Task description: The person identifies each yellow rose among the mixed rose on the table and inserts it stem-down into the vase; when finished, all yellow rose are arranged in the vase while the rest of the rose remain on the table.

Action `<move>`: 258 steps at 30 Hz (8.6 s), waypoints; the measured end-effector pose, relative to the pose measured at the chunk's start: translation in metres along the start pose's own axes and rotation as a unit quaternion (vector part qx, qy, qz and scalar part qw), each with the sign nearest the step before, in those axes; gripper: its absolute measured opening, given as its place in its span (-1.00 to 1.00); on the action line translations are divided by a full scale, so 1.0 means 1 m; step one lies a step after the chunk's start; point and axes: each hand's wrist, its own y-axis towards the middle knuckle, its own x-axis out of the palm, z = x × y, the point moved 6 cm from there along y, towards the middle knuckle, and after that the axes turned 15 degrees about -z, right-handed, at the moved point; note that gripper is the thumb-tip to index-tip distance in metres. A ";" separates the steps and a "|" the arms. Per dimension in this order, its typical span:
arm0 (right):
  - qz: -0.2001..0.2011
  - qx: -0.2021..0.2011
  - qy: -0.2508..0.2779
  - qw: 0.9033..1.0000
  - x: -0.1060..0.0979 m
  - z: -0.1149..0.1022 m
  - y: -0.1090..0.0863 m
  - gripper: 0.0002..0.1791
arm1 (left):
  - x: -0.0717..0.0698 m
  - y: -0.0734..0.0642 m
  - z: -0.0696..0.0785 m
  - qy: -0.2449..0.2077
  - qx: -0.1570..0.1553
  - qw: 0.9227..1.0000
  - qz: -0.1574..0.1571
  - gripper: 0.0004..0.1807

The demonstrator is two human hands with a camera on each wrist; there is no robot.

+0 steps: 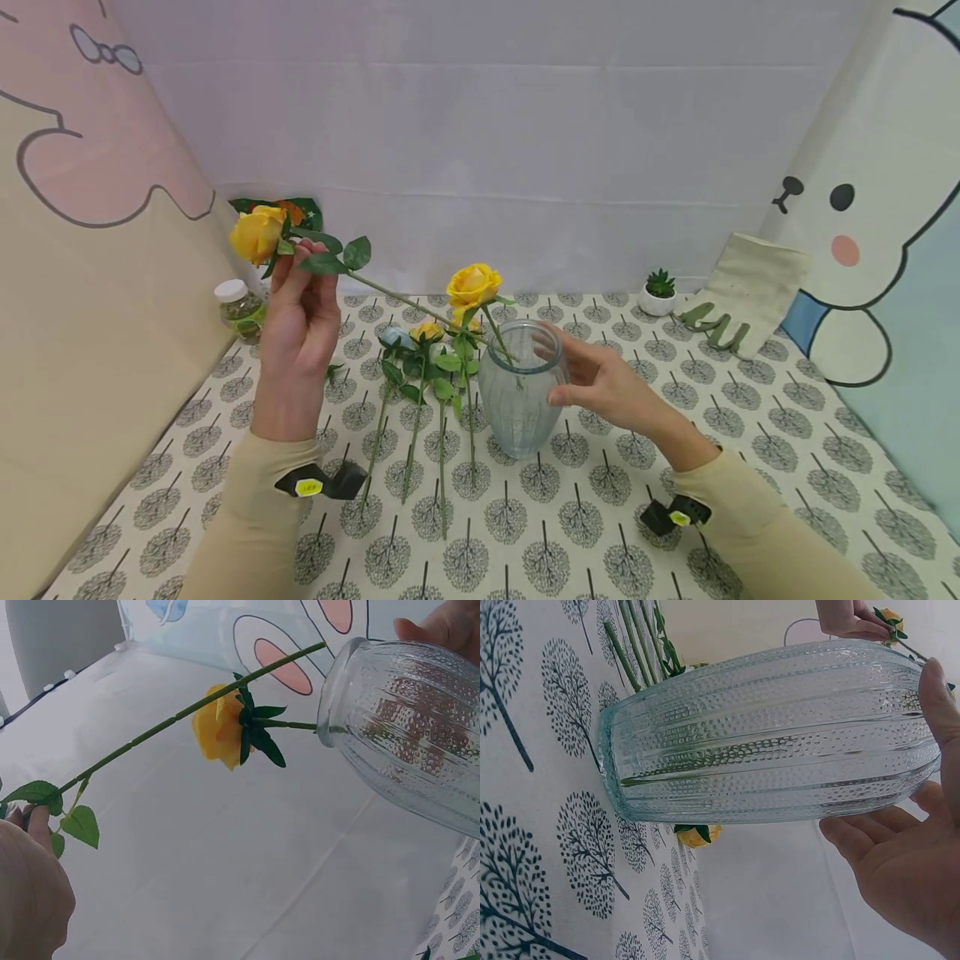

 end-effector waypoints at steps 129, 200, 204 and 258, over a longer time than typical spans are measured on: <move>0.011 -0.002 -0.023 1.000 -0.003 0.000 0.003 0.01 | -0.052 -0.024 -0.135 0.517 -0.234 0.812 -0.136 -0.71; 0.009 0.010 -0.029 1.000 -0.002 0.000 0.001 0.08 | -0.138 -0.006 0.010 0.624 -0.263 0.735 0.037 -0.69; 0.009 0.012 -0.031 0.999 -0.001 0.000 0.001 0.07 | -0.146 -0.009 0.009 0.690 -0.280 0.667 0.035 -0.59; 0.015 0.020 -0.019 1.000 -0.003 0.001 0.000 0.11 | -0.158 -0.015 -0.009 0.656 -0.416 0.629 -0.014 -0.43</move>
